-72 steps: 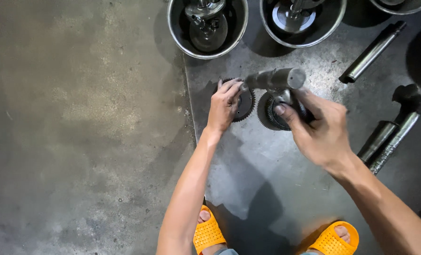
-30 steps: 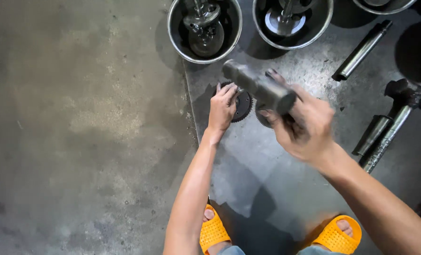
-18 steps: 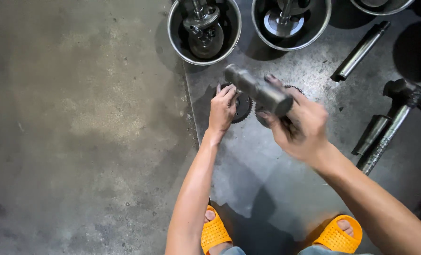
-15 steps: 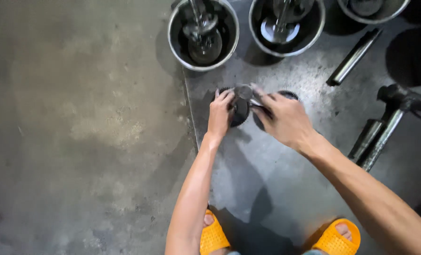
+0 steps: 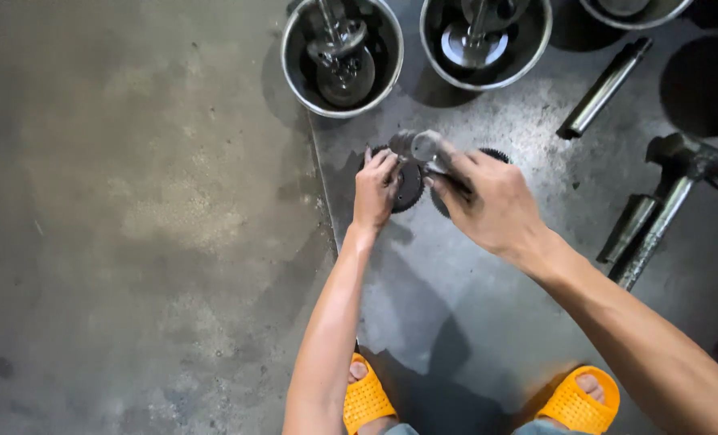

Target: The person uses a hammer and a metal punch to drive pins into a gear assembly on a metal workbench. They then pick up a larger gear component, align it with the smaller assembly, and fit the parts together by hand.

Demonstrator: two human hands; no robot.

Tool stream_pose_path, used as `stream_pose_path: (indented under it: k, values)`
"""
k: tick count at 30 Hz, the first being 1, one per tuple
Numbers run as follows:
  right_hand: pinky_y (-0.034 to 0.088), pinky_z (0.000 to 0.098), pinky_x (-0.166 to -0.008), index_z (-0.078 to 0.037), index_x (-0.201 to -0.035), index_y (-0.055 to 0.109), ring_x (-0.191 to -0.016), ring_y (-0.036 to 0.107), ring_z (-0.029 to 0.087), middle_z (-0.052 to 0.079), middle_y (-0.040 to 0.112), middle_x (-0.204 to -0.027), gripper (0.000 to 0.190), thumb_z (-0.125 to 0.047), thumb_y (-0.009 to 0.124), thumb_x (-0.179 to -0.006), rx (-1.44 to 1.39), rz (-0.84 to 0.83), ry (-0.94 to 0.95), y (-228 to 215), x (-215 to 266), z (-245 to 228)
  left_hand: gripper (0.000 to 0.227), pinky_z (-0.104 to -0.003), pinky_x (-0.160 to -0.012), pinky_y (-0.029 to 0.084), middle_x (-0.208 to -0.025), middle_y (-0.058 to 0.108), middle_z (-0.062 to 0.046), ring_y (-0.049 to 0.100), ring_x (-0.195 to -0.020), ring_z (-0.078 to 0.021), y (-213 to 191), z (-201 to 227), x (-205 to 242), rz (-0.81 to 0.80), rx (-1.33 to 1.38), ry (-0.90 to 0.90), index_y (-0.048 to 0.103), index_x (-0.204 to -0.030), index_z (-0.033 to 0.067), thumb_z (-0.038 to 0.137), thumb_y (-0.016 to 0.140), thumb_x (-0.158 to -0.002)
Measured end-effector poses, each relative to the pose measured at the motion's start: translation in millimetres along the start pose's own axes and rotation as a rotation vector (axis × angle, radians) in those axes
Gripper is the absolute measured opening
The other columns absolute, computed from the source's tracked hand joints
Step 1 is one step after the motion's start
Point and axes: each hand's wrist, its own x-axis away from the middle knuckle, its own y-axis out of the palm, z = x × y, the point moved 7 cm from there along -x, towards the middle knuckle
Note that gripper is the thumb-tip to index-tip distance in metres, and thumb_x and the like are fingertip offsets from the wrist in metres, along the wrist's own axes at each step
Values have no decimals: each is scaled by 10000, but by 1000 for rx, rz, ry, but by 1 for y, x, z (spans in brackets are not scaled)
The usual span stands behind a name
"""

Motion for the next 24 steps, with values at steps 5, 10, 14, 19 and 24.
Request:
stream_pose_path:
  k: [5, 10, 14, 19, 24]
  values:
    - [524, 374, -551, -41, -1117, 717, -681, 638, 283, 66, 627, -842, 187, -174, 698, -987, -108, 126, -55, -8, 5, -6, 71, -532, -1150, 405, -1060, 733, -90, 699, -1102, -308, 4, -10, 2, 12, -29, 16, 710, -1028, 135, 129, 652, -988]
    - [517, 426, -493, -57, -1221, 700, -623, 652, 334, 111, 586, -729, 294, -150, 729, -944, 61, -5, 17, 11, 4, 18, 158, -553, -1163, 393, -1085, 725, -114, 684, -1112, -359, 0, -5, 0, -11, 28, -14, 706, -1071, 111, 69, 683, -920]
    - [503, 392, -509, -14, -1114, 695, -644, 632, 319, 90, 580, -748, 177, -145, 692, -996, -82, 92, -16, 2, 7, 7, 98, -554, -1150, 399, -1029, 733, -72, 700, -1052, -341, 2, -4, -4, 17, 25, -15, 714, -1051, 142, 140, 622, -1018]
    - [502, 522, -483, -106, -1315, 679, -595, 652, 407, 181, 627, -716, 407, -181, 728, -918, 151, -92, 12, 26, 15, 25, 198, -531, -1199, 346, -1149, 709, -122, 645, -1195, -296, 4, 2, 3, -64, -53, 20, 691, -1073, 42, 42, 707, -875]
    - [548, 433, -555, 5, -1246, 709, -700, 713, 380, 188, 685, -813, 357, -108, 739, -909, -79, -34, 73, 15, 22, 24, 96, -539, -1178, 355, -1145, 696, -106, 647, -1176, -308, 3, 5, 1, -18, -31, -26, 693, -1026, 44, 35, 676, -932]
